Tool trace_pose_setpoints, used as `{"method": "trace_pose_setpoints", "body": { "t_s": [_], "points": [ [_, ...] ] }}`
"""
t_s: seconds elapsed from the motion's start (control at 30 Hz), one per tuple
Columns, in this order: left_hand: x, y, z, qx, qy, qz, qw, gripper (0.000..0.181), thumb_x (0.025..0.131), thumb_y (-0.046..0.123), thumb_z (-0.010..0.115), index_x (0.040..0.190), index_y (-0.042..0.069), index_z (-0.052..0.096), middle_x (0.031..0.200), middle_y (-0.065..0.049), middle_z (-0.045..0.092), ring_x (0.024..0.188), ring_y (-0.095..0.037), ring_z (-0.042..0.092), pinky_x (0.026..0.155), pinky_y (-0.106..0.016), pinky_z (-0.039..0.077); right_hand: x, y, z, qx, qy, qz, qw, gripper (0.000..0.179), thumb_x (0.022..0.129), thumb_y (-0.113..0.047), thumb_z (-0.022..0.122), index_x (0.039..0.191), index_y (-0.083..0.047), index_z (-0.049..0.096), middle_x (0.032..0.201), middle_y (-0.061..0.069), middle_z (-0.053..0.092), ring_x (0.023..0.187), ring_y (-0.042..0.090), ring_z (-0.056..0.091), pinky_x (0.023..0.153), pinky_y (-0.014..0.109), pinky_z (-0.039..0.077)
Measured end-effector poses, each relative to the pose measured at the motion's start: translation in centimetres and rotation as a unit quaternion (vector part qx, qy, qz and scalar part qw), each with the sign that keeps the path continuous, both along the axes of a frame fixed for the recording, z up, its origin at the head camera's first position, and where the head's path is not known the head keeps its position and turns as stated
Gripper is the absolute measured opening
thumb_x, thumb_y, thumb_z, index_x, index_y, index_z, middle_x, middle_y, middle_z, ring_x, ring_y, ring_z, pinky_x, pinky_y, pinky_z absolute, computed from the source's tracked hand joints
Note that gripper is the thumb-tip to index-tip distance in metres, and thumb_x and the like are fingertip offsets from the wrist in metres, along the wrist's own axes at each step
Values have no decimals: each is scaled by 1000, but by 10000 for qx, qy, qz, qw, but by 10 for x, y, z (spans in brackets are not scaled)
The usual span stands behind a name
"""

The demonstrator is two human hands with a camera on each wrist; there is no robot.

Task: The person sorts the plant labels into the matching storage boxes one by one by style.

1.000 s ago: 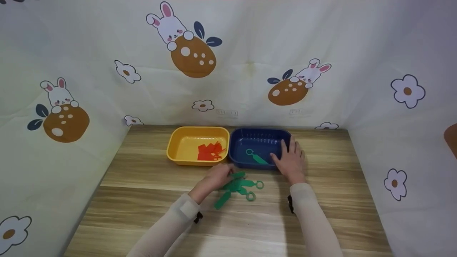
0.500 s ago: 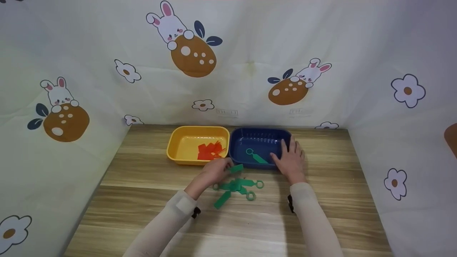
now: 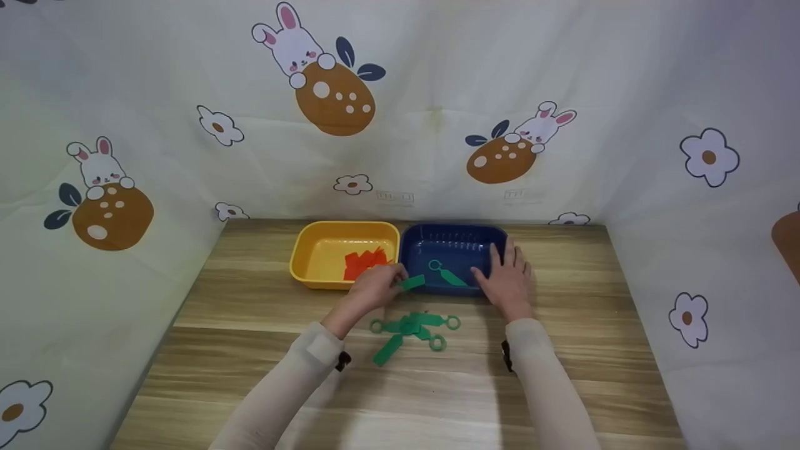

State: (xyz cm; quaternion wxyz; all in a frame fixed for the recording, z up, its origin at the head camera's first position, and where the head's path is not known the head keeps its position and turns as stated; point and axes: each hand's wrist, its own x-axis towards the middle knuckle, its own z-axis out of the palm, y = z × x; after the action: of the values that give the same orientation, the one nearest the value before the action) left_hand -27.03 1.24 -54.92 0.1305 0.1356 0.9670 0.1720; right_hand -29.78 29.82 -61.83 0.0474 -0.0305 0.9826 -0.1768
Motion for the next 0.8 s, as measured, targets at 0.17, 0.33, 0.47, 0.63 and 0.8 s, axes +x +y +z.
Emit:
{"method": "trace_pose_setpoints", "body": {
  "t_s": [0.17, 0.33, 0.47, 0.63, 0.8],
  "points": [
    [-7, 5, 4, 66, 23, 15, 10000, 24, 96, 14, 65, 120, 17, 69, 117, -1, 72, 103, -19, 68, 89, -34, 57, 0, 1, 2, -60, -48, -16, 10000, 86, 99, -61, 42, 159, -4, 19, 164, 30, -4, 148, 55, 5, 116, 71, 11],
    [-15, 13, 7, -142, 103, -53, 9998, 25, 96, 16, 64, 121, 18, 69, 119, -1, 72, 103, -19, 69, 84, -35, 58, 1, 1, 1, -74, -43, 2, 10000, 85, 99, -60, 42, 159, -4, 18, 164, 29, -3, 149, 54, 5, 116, 72, 11],
    [-22, 19, 7, -329, 166, -124, 9992, 26, 97, 19, 64, 122, 20, 68, 119, 0, 72, 102, -19, 69, 84, -34, 58, 1, 1, 1, -79, -37, -24, 10000, 85, 99, -60, 43, 159, -5, 19, 165, 29, -3, 149, 54, 5, 116, 72, 11],
    [-28, 29, 6, -422, 126, -108, 9990, 27, 97, 18, 62, 123, 20, 67, 121, 0, 71, 101, -18, 68, 83, -33, 58, 1, 1, 1, -47, -71, -69, 9999, 84, 99, -60, 43, 159, -5, 19, 165, 28, -3, 149, 54, 5, 117, 70, 11],
    [-33, 40, 5, -558, 76, -80, 9984, 28, 97, 15, 60, 124, 21, 68, 123, 1, 71, 105, -17, 68, 83, -33, 59, 0, 0, 1, -64, -89, -79, 9999, 85, 99, -62, 42, 159, -5, 20, 165, 28, -4, 149, 54, 5, 117, 70, 12]
  ]
}}
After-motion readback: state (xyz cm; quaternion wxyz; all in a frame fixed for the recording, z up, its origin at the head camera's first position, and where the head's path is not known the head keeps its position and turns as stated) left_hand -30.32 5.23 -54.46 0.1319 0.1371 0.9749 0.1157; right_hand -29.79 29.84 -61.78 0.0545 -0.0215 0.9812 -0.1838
